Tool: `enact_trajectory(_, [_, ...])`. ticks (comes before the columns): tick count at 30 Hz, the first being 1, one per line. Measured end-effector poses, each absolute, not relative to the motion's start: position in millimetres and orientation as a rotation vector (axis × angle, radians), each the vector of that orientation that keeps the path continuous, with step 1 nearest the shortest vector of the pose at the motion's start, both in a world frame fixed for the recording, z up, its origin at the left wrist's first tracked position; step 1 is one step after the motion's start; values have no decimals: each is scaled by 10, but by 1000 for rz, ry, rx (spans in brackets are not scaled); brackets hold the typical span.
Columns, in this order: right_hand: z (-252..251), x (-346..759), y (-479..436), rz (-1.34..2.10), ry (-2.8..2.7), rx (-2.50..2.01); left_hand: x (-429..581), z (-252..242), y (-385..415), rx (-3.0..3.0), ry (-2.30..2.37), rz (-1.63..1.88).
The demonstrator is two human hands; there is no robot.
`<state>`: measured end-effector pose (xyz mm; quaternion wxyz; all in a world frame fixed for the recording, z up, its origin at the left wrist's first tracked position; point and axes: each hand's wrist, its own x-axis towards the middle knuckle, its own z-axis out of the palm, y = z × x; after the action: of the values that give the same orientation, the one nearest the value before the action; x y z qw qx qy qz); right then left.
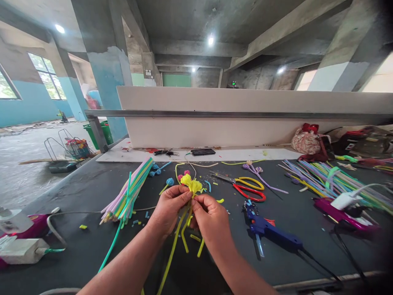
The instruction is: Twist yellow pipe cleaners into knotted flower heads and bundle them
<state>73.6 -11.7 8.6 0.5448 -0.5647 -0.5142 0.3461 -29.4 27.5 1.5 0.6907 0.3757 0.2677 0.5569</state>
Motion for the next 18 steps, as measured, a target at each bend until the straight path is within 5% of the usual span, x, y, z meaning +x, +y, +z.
enact_trajectory(18, [274, 1022, -216, -157, -1727, -1435, -334, 16, 294, 969, 618, 1193])
